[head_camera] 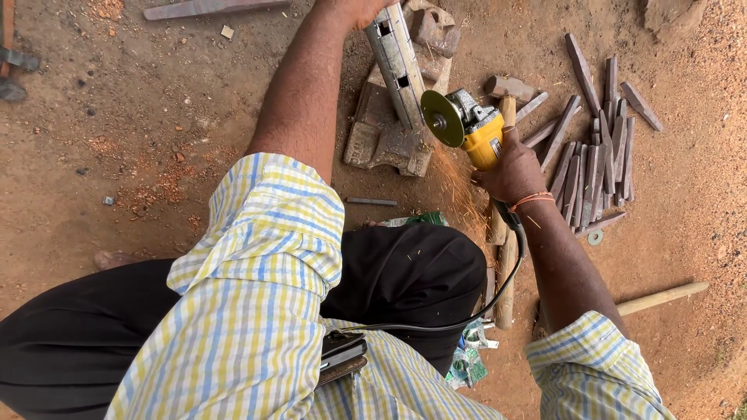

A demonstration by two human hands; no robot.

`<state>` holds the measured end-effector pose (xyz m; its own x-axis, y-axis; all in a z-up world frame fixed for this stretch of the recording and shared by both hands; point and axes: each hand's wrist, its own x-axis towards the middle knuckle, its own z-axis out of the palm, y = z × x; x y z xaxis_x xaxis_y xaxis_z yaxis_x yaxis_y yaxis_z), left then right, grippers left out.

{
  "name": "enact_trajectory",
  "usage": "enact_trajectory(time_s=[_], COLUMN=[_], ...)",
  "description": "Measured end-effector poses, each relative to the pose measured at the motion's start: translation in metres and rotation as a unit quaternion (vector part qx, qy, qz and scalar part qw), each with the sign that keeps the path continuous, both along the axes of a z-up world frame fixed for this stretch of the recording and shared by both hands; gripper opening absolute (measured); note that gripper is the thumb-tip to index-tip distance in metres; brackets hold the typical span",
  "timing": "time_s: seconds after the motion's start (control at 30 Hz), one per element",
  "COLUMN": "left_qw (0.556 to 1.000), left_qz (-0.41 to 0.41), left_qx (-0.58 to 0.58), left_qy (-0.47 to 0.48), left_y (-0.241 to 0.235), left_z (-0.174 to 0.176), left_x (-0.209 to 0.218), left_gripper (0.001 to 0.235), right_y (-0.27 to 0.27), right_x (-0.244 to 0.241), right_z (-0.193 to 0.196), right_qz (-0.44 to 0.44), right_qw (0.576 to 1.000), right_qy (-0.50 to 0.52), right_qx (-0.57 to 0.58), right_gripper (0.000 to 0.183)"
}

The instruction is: The person sits on the ground and grinds the edges of cast metal parts with an angle grinder, producing sparks. They hammer a piece, file a metal bar, and fit the bar into a cylindrical metal mold, then grind another part and place it aside.

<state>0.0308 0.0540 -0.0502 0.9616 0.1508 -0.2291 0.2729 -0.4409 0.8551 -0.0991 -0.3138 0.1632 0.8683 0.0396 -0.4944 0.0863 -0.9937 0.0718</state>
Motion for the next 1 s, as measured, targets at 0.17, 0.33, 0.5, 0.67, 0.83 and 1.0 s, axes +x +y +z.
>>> enact_trajectory(time_s=[0.17, 0.33, 0.5, 0.67, 0.83, 1.0], left_qw=[0.999, 0.998, 0.982, 0.958, 0.965, 0.960], left_qz=[0.007, 0.017, 0.084, 0.219, 0.259, 0.213], left_qx=[-0.031, -0.007, -0.170, -0.182, -0.012, 0.119], left_qy=[-0.017, -0.067, 0.008, -0.019, -0.045, 0.134], left_y=[-0.041, -0.010, 0.035, 0.084, 0.115, 0.110], left_z=[0.006, 0.017, 0.106, 0.073, 0.047, 0.061], left_x=[0.028, -0.007, -0.138, -0.244, -0.296, -0.302], left_gripper=[0.054, 0.060, 0.073, 0.071, 0.069, 0.075], right_y=[-0.001, 0.008, -0.019, -0.034, -0.034, -0.023], right_x=[0.000, -0.012, -0.042, -0.062, -0.079, -0.081], right_z=[-0.005, 0.015, 0.017, 0.029, 0.050, 0.071], right_qz=[0.005, -0.016, -0.029, -0.199, -0.236, -0.245], right_qw=[1.000, 0.997, 0.965, 0.859, 0.755, 0.724], right_qy=[-0.006, -0.022, -0.111, -0.011, 0.063, 0.094], right_qx=[0.023, 0.066, 0.235, 0.472, 0.609, 0.638], right_gripper=[0.097, 0.093, 0.077, 0.053, 0.049, 0.047])
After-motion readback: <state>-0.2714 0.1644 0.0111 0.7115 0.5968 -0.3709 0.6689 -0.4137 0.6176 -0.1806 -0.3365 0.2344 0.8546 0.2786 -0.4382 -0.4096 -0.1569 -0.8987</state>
